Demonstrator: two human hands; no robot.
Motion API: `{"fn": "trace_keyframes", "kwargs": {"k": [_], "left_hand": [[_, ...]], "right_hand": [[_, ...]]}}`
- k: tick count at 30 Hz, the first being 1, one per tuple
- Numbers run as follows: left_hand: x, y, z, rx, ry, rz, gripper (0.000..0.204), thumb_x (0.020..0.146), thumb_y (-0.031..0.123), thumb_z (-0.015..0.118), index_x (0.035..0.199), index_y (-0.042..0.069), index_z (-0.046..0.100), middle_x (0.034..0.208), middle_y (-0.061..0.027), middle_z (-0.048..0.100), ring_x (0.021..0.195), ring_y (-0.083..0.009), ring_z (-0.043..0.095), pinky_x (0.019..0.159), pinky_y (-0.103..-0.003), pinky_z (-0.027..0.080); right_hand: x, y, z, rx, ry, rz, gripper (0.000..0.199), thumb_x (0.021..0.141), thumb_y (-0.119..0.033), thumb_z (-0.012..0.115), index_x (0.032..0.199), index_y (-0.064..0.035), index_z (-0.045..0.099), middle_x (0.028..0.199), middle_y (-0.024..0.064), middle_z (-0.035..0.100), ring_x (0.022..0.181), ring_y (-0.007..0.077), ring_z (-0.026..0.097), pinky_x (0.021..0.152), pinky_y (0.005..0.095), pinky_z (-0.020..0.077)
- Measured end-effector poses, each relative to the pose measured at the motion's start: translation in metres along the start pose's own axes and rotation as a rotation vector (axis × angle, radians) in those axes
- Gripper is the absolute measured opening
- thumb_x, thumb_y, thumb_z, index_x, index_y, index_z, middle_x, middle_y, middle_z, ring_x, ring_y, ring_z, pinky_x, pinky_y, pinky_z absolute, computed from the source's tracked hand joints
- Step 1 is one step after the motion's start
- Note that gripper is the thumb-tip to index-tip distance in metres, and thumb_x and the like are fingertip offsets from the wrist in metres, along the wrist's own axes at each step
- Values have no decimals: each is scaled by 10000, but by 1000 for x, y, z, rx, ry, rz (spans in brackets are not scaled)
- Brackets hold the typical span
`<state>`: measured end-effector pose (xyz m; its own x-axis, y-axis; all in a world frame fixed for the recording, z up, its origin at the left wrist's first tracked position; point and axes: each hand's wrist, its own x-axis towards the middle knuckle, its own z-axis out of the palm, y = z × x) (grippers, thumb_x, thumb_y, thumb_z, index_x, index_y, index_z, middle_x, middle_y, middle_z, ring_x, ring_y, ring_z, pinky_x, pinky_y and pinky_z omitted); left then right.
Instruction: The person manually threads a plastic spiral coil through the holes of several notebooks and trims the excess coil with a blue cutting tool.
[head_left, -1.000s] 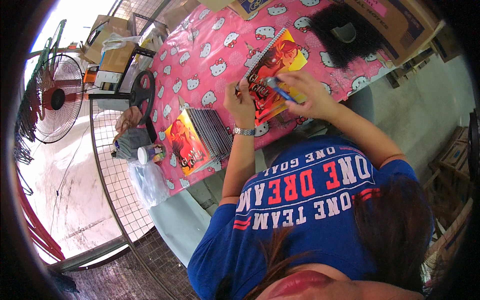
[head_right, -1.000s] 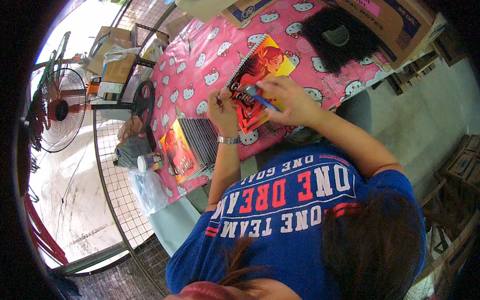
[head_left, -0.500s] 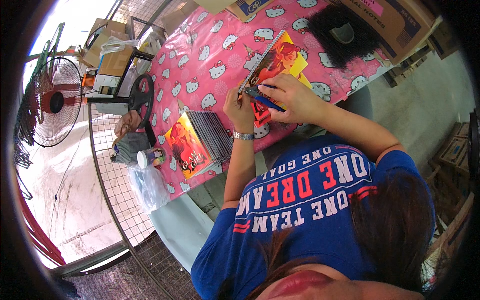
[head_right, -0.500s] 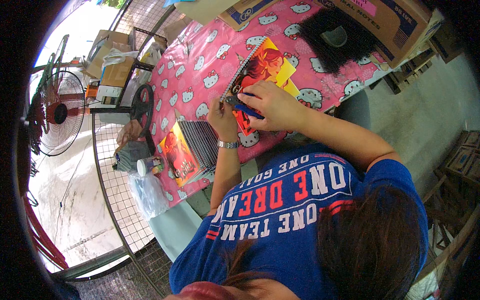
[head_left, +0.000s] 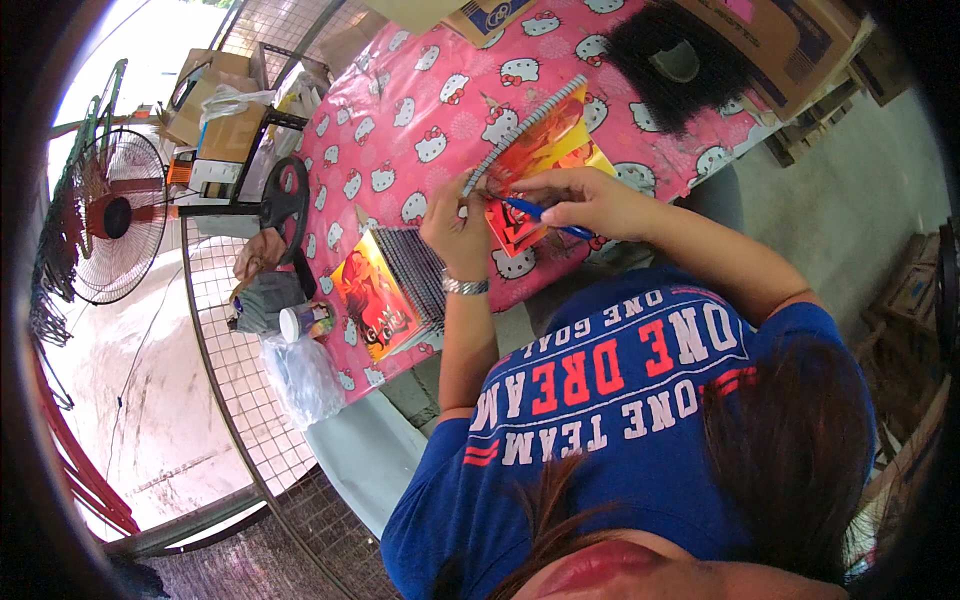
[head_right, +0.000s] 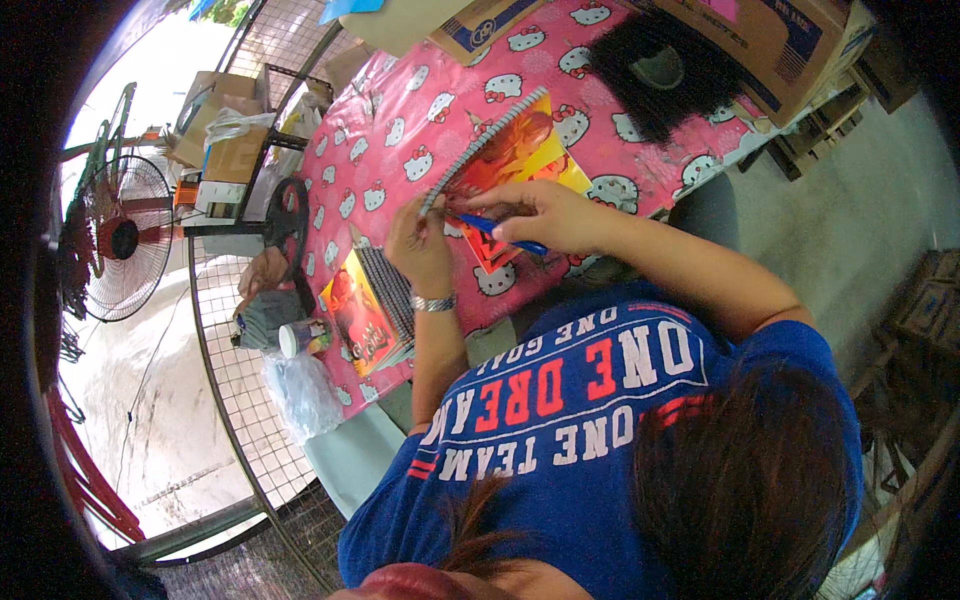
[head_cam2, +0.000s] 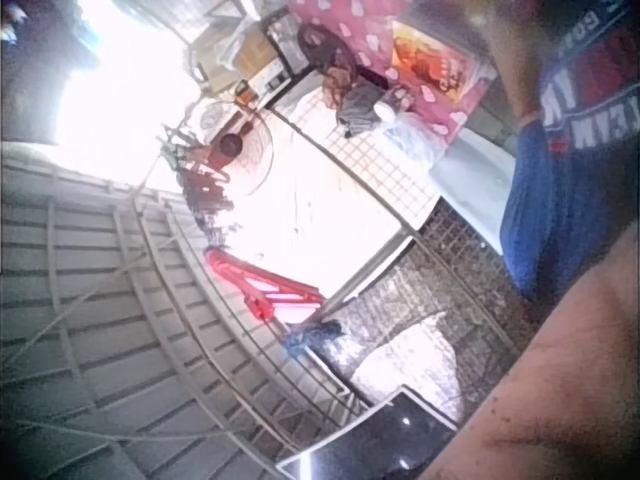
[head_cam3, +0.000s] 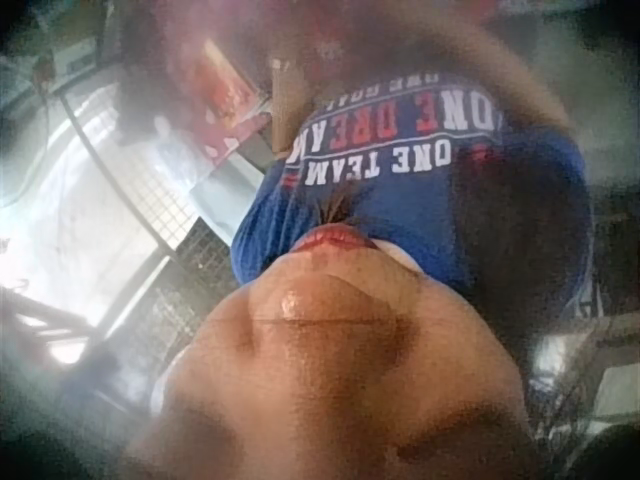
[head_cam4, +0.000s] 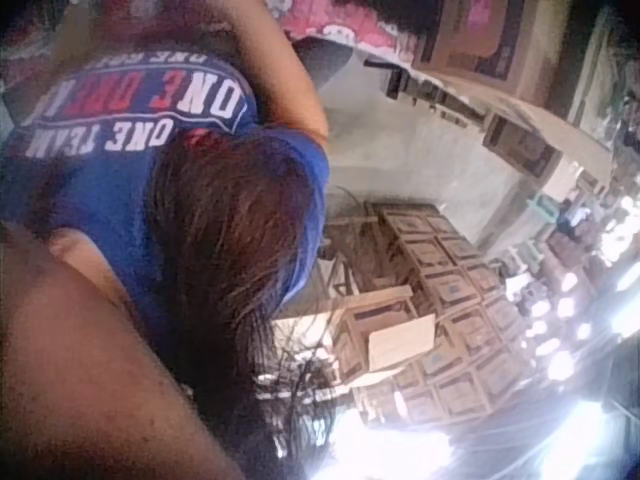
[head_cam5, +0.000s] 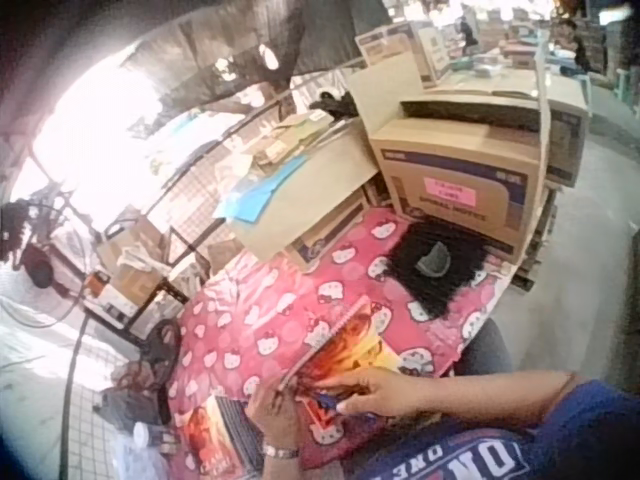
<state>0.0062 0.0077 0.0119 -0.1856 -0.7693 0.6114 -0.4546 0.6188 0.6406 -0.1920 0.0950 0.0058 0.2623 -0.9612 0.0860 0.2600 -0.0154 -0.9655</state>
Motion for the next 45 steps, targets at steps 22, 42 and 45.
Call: {"fn": "trace_keyframes", "kwargs": {"k": [22, 42, 45], "left_hand": [[-14, -147, -227, 719, -405, -591, 527, 880, 251, 635, 1378, 148, 499, 1414, -240, 430, 1336, -381, 385, 1079, -443, 348], [30, -82, -139, 329, -93, -299, 411, 900, 138, 624, 1287, 18, 554, 1281, -183, 570, 1204, -299, 534, 991, -370, 423], [44, -44, -23, 104, -327, -127, 329, 883, 110, 618, 1205, 40, 606, 1229, -165, 608, 1148, -299, 571, 966, -390, 442]], "right_hand": [[41, 73, -205, -1532, 660, 153, 318, 869, -310, 588, 1057, -56, 623, 1057, 179, 621, 941, 375, 634, 781, 475, 540], [68, 74, -215, -1616, 827, 72, 254, 847, -143, 517, 1060, -50, 619, 1058, 214, 600, 964, 385, 630, 784, 468, 549], [84, 54, -199, -1366, 951, -80, 306, 835, -176, 532, 1107, -58, 608, 1076, 233, 583, 926, 420, 626, 804, 490, 534]]}}
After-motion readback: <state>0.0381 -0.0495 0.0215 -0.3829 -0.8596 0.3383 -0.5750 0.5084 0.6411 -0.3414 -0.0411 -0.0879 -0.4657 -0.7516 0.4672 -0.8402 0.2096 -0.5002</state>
